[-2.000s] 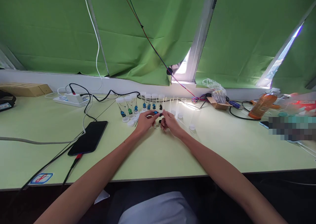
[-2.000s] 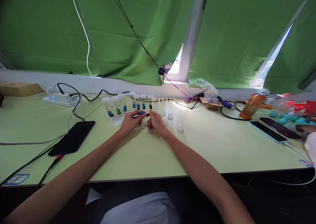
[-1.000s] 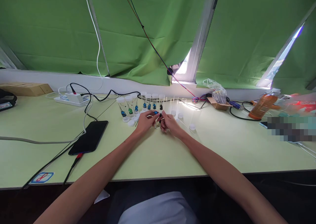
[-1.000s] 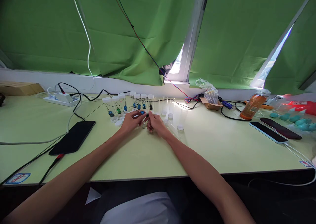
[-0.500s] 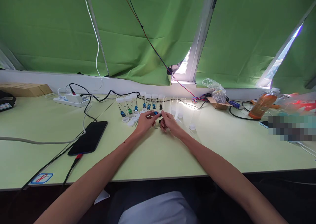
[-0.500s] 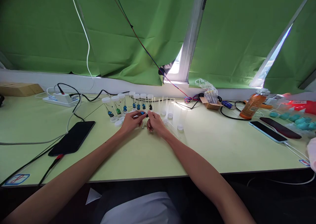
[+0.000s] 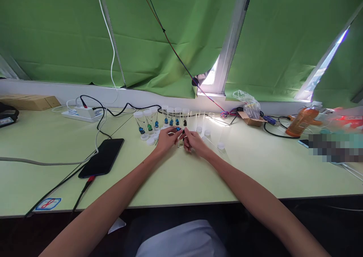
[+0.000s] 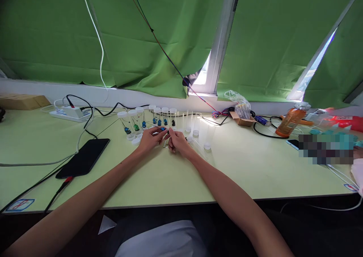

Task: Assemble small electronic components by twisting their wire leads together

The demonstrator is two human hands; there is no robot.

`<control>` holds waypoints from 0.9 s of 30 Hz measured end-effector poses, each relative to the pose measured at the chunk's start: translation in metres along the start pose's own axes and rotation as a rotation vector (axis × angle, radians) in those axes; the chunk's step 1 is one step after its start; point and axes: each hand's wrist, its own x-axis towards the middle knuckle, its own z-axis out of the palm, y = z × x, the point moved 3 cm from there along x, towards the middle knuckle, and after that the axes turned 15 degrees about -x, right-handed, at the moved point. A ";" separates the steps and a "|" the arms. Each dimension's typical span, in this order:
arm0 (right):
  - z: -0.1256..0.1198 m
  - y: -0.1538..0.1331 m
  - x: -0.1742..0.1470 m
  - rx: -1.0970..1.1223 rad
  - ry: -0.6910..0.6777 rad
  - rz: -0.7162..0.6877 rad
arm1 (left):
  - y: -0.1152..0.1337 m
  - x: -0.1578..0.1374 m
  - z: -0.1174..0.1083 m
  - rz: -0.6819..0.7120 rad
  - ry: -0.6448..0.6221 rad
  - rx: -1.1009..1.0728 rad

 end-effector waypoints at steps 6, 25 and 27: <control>-0.001 -0.001 0.000 -0.008 0.022 0.003 | -0.002 0.001 -0.001 0.008 -0.005 0.005; -0.003 -0.003 -0.001 -0.019 0.091 -0.039 | 0.004 -0.004 0.004 -0.028 -0.023 -0.004; -0.003 -0.004 -0.002 -0.022 0.089 -0.029 | 0.004 -0.004 0.005 -0.029 -0.029 -0.005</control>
